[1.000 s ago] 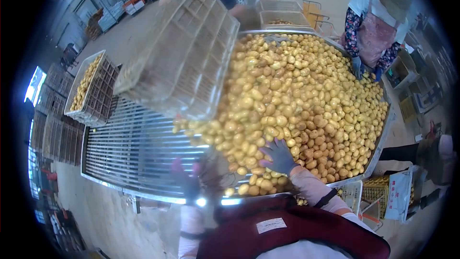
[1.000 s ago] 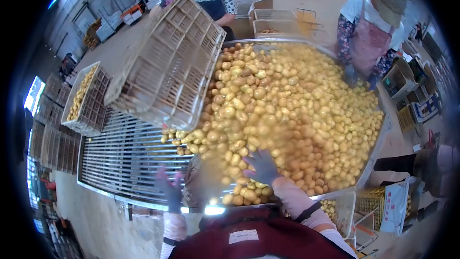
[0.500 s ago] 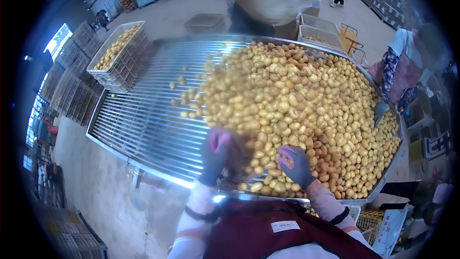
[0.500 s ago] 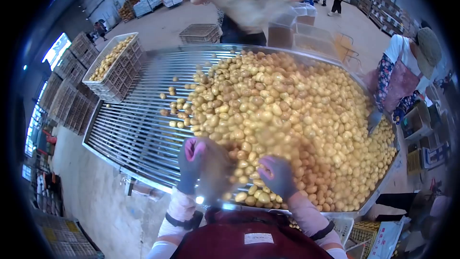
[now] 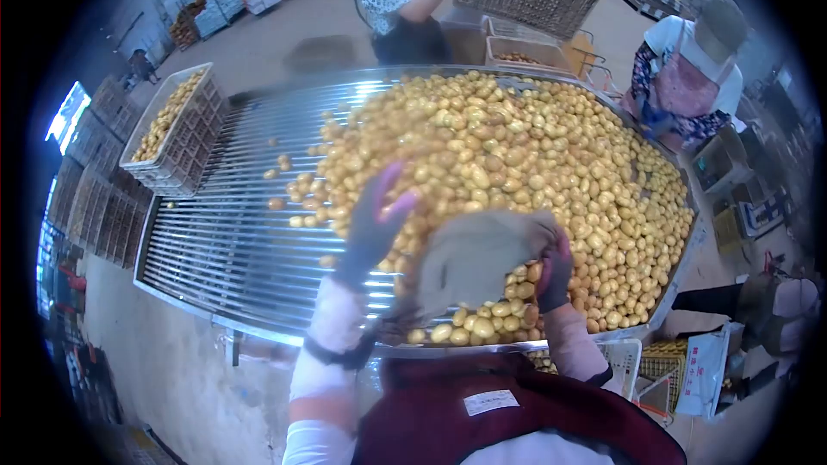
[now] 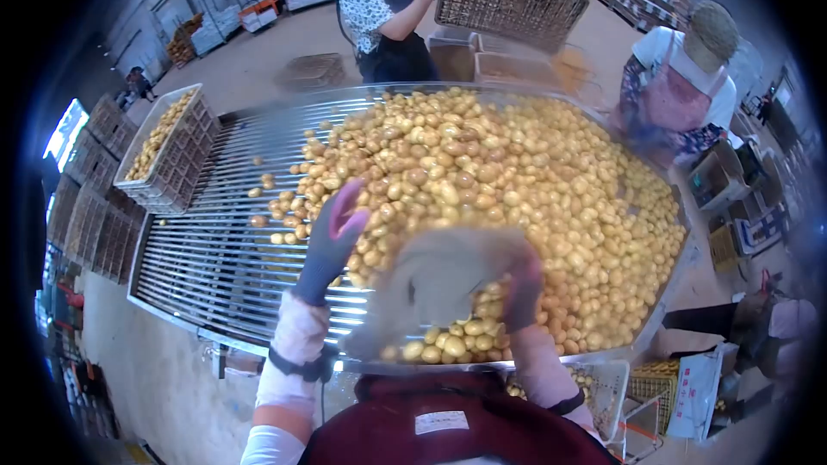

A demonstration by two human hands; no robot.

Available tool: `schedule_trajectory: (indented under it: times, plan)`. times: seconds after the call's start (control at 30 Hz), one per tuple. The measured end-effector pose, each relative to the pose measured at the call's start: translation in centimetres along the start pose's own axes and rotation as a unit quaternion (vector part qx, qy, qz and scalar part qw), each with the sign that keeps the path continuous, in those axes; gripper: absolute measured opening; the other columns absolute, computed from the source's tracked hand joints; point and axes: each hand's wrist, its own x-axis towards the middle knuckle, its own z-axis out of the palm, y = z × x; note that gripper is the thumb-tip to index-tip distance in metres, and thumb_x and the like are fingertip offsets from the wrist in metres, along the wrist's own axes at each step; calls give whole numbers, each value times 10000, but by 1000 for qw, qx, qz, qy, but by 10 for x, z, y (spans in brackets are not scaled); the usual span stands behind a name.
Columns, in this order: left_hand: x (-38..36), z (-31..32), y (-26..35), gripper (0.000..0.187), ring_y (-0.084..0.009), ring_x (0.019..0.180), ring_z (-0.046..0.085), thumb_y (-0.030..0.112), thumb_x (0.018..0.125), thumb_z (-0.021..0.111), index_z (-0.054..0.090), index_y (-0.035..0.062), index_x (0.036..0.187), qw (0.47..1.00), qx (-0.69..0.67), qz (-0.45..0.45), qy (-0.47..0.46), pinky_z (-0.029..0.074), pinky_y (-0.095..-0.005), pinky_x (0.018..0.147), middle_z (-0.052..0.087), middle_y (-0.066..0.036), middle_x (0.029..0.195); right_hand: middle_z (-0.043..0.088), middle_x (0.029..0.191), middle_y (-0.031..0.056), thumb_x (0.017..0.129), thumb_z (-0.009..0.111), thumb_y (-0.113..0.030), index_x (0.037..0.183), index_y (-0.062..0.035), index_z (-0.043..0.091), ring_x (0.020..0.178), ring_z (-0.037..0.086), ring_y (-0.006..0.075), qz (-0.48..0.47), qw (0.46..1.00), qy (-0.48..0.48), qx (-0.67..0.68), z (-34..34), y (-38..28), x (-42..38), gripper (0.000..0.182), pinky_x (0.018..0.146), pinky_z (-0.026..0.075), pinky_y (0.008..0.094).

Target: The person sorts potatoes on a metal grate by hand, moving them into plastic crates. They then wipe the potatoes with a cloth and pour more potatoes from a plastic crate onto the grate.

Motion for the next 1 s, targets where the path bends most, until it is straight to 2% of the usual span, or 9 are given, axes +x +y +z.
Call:
schedule_trajectory:
  times: [0.13,0.23,0.3,0.47,0.63,0.7,0.8,0.87,1.0]
  plan:
    - [-98,6,-117,531,-241,1232,567,255,970,658,497,-4,1404,990,-12,-143,-2,481,-362,1009,568,-156,1366,613,1164,78,961,560,-157,1263,-3,587,1080,556,185,-23,954,298,-21,-64,61,-11,340,913,478,334]
    - [-148,33,-86,535,-251,1157,588,317,936,685,539,52,1377,980,-42,-179,-80,509,-378,894,599,-147,1286,546,1341,141,912,656,-167,1296,-29,575,1284,481,269,-126,962,68,-234,-59,17,-31,416,1076,399,392]
    - [-169,48,-104,505,-282,1173,578,292,944,670,543,62,1374,968,202,-62,-138,504,-405,912,598,-169,1279,559,1309,149,842,728,-224,1291,-61,583,1272,487,318,-316,840,-82,-434,-21,-23,-32,499,1072,403,406]
    - [-182,55,-138,401,-321,991,651,253,868,721,637,61,1210,938,342,-29,-35,531,-414,818,658,-148,1095,605,1143,124,800,717,-225,1097,-65,643,1046,577,379,-260,738,-177,-596,3,21,-5,345,933,473,434]
    - [-141,15,-66,335,-298,810,679,295,883,721,709,57,1120,971,228,-55,55,538,-372,717,688,-116,943,611,932,61,958,604,-188,967,-43,627,884,577,179,-203,941,185,-195,-95,-31,62,147,847,477,327]
    - [-136,12,-68,338,-279,872,677,293,921,681,708,59,1164,980,188,-59,42,529,-367,783,689,-120,999,574,848,3,932,594,-80,890,-49,596,786,527,131,-259,932,255,-5,-113,-55,78,52,717,470,315]
    - [-126,23,-70,334,-292,991,689,265,941,656,698,70,1209,989,131,-61,8,536,-394,866,712,-133,1124,655,1146,125,924,679,-225,1118,-20,642,1057,618,240,-188,936,19,-296,-78,-42,49,285,951,477,352]
    - [-119,42,-93,355,-295,996,684,293,957,636,685,75,1233,989,137,-51,12,531,-402,877,707,-131,1134,632,1174,175,873,727,-268,1125,-28,648,1064,620,305,-377,781,-134,-478,-26,-14,21,357,954,485,383]
    - [-98,34,-66,369,-280,963,682,305,1029,532,646,42,1261,994,89,-53,43,535,-400,861,701,-137,1102,614,1174,172,903,659,-231,1104,-44,619,1092,605,337,-296,818,-121,-477,-13,14,-23,278,907,506,420]
